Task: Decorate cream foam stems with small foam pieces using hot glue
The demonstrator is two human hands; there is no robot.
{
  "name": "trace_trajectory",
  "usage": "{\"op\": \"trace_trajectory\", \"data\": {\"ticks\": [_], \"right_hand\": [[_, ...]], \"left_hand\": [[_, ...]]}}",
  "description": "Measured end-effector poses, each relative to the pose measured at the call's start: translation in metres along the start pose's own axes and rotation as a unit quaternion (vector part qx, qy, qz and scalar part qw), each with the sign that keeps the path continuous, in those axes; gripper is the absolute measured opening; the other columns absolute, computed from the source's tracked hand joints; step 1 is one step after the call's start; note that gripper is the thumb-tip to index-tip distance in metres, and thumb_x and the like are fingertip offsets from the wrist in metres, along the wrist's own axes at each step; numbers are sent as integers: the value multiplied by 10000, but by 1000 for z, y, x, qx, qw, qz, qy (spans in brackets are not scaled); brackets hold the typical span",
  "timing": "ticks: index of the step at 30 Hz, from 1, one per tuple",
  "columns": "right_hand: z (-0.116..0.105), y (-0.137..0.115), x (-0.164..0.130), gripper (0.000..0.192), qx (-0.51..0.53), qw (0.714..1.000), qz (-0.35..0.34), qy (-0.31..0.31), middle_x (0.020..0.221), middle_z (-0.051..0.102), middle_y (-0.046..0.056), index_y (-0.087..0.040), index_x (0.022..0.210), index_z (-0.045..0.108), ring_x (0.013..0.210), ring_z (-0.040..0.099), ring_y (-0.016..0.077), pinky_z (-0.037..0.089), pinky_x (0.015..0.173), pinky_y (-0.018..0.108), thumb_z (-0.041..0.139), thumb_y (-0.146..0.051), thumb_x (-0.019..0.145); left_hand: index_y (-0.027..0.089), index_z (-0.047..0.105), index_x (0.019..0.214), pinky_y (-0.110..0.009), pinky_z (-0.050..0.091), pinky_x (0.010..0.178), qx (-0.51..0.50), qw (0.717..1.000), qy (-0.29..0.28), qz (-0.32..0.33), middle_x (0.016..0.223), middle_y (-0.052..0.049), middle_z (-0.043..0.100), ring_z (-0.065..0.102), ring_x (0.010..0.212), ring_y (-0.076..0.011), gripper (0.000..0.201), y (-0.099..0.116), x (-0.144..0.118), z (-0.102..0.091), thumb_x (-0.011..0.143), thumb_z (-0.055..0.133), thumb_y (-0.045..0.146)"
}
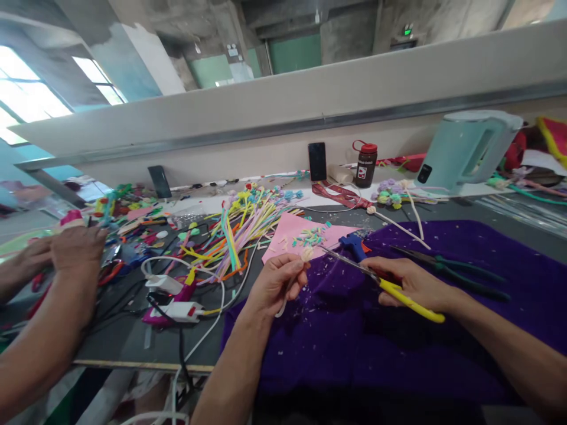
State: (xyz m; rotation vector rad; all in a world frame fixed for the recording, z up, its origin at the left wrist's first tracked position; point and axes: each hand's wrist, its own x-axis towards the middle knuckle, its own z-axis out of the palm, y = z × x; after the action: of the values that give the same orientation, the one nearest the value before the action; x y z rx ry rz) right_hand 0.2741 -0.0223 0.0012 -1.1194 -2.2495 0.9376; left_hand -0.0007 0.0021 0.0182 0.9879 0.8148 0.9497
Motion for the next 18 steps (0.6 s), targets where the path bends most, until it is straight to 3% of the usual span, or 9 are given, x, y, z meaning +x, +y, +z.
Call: {"op": "trace_trajectory", "data": {"ticks": [7,13,18], "right_hand": [[5,4,0,506,-70,997,-6,-10,922,605,30,-223,1196,465,760,561,164,424,675,256,594,-336,721],[21,7,-1,534,-235,970,-57,-21,904,595,79,-213,1240,446,787,558,201,415,707,315,564,-345,736],[28,-5,-2,563,-297,951,-63,-68,971,583,89,-244,1256,436,872,550,219,411,774,337,572,-259,710]], "left_hand": [[91,620,690,-125,250,276,-72,997,13,9,503,-3,570,403,285,-24,161,1,1,-4,662,650,247],[109,618,690,-133,367,404,-168,979,81,82,646,-14,587,527,542,-67,180,10,-4,-8,593,708,232],[91,630,687,-140,251,358,-113,992,49,31,494,14,498,391,408,-31,191,6,-2,-8,601,706,244]]}}
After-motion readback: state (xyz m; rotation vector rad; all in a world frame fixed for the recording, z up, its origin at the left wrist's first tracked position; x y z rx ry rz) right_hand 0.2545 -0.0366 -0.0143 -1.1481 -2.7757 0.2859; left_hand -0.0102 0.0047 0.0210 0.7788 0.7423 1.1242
